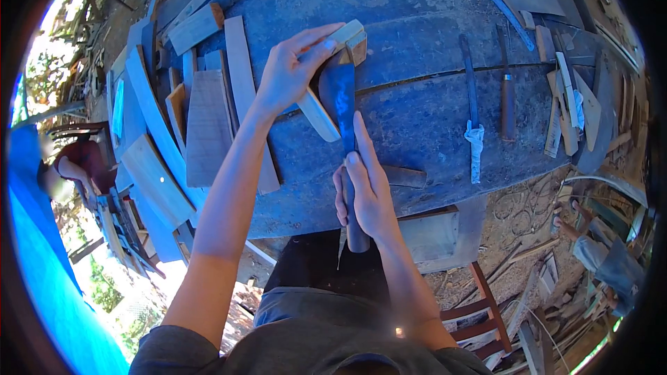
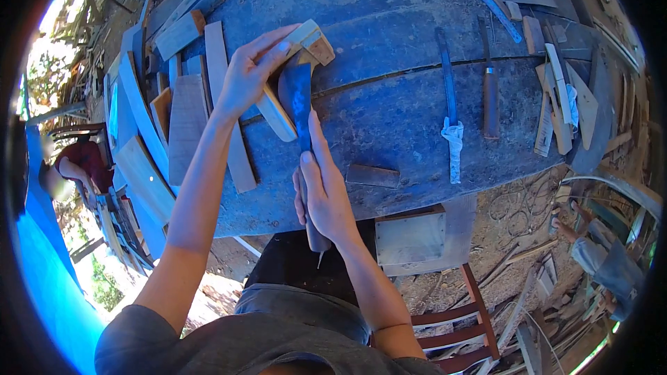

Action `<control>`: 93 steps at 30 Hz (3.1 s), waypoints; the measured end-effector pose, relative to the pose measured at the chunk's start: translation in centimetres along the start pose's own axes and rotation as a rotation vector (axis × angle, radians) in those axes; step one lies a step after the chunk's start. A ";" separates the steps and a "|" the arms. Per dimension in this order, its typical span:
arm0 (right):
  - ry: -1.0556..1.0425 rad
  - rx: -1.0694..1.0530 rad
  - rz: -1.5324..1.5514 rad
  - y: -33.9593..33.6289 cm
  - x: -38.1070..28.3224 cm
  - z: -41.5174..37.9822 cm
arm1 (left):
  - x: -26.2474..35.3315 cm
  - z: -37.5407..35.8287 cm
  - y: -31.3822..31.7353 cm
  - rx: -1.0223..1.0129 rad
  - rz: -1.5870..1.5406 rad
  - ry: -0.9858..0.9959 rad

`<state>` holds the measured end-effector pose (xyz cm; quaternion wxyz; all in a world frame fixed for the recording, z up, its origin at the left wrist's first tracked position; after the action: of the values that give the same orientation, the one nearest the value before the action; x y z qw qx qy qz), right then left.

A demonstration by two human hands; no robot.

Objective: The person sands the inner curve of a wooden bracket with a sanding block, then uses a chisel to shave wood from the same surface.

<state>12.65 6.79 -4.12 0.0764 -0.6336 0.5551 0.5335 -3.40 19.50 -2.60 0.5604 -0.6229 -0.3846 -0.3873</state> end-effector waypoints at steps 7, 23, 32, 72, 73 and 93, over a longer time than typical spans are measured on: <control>0.021 -0.027 0.106 0.2 -0.3 -0.3 | 0.1 -0.1 0.3 0.016 -0.050 -0.019; 0.027 -0.037 0.157 -0.8 0.3 -0.1 | 0.1 -0.2 -0.7 0.141 0.059 0.076; 0.032 -0.102 0.126 -1.0 -0.9 0.3 | -0.3 -0.1 -0.8 0.173 0.053 0.092; 0.004 -0.148 -0.007 -1.4 -0.2 1.0 | -3.4 -2.6 -1.4 0.610 -0.502 -0.090; 0.041 -0.182 -0.047 -1.3 0.3 -0.3 | -3.6 -2.6 -1.5 0.612 -0.508 -0.094; 0.115 -0.104 0.002 -0.7 1.3 -3.6 | -1.7 -2.3 -1.6 0.569 -0.210 0.026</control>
<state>15.07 3.77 -3.94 0.0107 -0.6658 0.5307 0.5243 -5.71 17.26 -3.37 0.6743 -0.3927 -0.5327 -0.3276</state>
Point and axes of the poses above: each hand's wrist, its own z-axis towards the middle knuckle, its own y-axis out of the palm, x = y × z, the point moved 9 cm from there along z, towards the middle knuckle, and after that the axes turned 6 degrees about -x, right-handed, at the moved point
